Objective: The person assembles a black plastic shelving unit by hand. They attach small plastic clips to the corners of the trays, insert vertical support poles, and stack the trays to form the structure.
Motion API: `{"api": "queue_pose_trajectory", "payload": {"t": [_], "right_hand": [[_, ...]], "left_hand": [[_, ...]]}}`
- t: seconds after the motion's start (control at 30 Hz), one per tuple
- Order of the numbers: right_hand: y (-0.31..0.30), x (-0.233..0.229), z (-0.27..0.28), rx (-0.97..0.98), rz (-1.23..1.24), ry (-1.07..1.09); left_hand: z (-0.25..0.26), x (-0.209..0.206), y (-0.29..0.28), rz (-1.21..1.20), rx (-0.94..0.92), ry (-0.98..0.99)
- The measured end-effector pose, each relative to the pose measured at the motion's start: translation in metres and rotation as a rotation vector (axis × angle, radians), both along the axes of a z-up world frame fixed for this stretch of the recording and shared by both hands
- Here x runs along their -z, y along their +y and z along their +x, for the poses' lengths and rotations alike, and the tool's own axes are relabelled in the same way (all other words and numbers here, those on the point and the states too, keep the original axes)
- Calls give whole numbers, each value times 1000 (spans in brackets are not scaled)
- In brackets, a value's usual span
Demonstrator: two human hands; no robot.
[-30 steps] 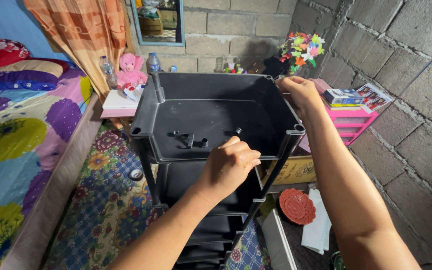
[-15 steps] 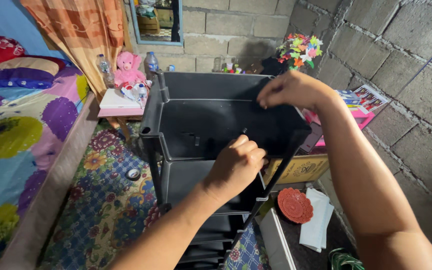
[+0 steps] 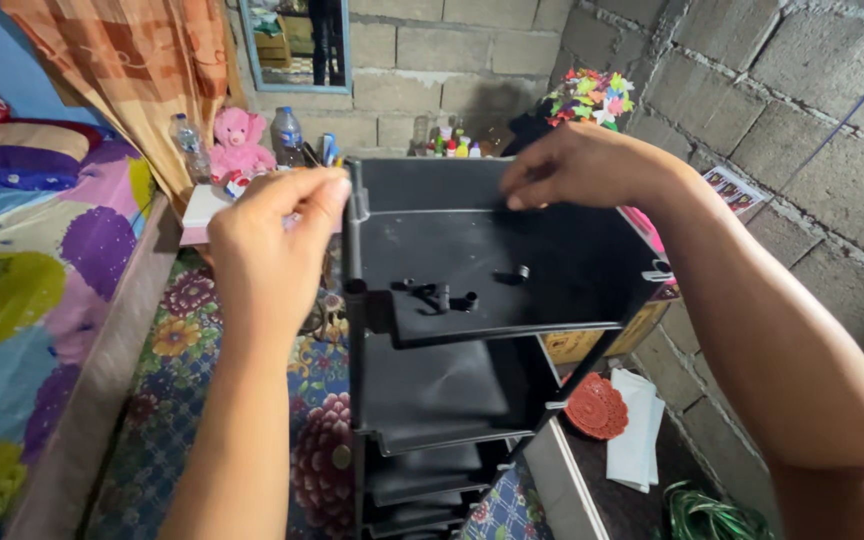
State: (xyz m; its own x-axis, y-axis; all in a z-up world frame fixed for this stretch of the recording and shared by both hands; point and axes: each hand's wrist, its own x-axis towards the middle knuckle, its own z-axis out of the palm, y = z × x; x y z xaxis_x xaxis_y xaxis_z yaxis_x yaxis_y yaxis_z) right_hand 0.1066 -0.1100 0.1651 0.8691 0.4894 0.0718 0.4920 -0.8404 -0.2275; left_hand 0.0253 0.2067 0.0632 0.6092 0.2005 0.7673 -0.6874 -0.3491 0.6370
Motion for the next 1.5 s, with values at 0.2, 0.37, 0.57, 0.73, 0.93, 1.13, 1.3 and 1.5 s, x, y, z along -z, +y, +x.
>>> {"api": "queue_pose_trajectory", "payload": {"t": [0.2, 0.37, 0.57, 0.73, 0.93, 1.13, 1.3, 1.5], "right_hand": [[84, 19, 55, -195, -31, -304], [140, 39, 94, -291, 49, -335], [167, 34, 101, -267, -63, -240], [176, 37, 104, -309, -93, -269], [178, 47, 112, -430, -88, -384], [177, 42, 114, -326, -50, -302], [174, 31, 110, -263, -128, -344], [143, 13, 87, -98, -25, -151]], "left_hand": [[142, 62, 27, -332, 289, 399], [191, 81, 21, -350, 530, 597], [184, 71, 16, -334, 807, 416], [178, 71, 16, -396, 807, 513], [179, 74, 15, -366, 776, 458], [176, 72, 17, -373, 825, 483], [175, 73, 18, -373, 874, 409], [179, 79, 16, -446, 919, 409]]}}
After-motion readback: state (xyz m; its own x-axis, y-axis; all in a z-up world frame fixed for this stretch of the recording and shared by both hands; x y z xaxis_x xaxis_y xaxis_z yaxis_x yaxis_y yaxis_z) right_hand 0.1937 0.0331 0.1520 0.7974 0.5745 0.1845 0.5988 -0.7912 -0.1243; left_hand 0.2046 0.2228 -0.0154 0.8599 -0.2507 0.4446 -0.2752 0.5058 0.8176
